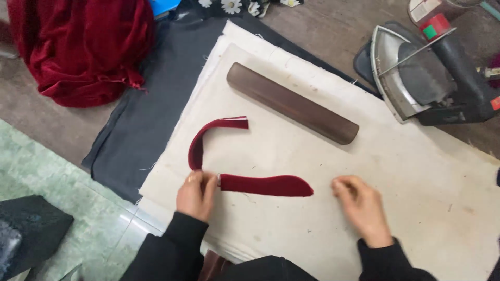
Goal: Ironing and pressing small strips of red velvet fabric using a steam iron and a wooden clapper block to set the folds.
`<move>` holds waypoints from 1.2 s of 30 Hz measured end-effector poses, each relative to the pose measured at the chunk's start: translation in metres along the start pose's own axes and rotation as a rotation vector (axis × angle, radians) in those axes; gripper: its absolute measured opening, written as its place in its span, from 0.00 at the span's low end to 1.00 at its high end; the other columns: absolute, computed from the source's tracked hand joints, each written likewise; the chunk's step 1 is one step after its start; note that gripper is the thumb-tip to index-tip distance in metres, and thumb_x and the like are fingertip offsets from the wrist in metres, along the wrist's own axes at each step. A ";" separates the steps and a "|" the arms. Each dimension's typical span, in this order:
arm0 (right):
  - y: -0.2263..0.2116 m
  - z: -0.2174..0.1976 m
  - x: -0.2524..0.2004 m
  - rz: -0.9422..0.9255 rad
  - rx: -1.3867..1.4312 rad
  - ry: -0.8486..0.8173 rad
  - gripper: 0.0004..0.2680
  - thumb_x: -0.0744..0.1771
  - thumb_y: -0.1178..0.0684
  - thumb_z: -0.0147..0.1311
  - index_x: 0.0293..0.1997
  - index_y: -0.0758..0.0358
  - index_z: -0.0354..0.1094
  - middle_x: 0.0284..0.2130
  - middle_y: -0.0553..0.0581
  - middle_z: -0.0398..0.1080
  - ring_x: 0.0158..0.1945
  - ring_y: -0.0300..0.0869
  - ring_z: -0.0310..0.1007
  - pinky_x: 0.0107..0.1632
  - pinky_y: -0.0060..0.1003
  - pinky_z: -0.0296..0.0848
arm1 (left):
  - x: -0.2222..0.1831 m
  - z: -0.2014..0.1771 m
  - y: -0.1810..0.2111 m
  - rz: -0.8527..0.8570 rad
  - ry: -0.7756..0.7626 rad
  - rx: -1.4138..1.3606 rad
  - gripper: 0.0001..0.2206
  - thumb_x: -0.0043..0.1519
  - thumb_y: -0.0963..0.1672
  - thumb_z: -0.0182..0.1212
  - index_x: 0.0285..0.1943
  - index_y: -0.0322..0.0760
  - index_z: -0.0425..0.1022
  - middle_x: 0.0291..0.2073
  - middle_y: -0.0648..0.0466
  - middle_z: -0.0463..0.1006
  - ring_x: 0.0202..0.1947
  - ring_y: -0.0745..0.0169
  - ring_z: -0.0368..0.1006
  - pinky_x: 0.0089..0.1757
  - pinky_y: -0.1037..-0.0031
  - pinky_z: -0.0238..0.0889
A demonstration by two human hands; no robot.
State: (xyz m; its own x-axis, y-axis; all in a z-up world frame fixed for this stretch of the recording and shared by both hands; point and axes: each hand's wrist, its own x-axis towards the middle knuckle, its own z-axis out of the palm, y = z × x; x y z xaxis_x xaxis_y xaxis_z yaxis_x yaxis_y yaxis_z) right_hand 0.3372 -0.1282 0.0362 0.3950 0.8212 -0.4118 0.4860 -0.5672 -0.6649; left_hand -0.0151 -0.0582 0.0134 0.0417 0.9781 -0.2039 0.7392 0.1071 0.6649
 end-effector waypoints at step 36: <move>-0.063 0.040 -0.027 0.036 0.148 -0.247 0.08 0.63 0.56 0.60 0.41 0.69 0.73 0.27 0.64 0.75 0.31 0.42 0.70 0.34 0.34 0.71 | -0.012 0.009 0.002 -0.310 0.126 -0.318 0.10 0.48 0.38 0.71 0.37 0.36 0.80 0.23 0.56 0.79 0.20 0.69 0.68 0.28 0.80 0.63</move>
State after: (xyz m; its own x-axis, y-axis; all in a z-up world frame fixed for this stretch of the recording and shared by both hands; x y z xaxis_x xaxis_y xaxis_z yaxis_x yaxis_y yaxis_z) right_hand 0.2649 -0.1127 0.0643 0.1991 0.8013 -0.5642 0.3491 -0.5959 -0.7232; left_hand -0.0081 -0.0715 0.0101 -0.2448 0.9033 -0.3522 0.4598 0.4280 0.7781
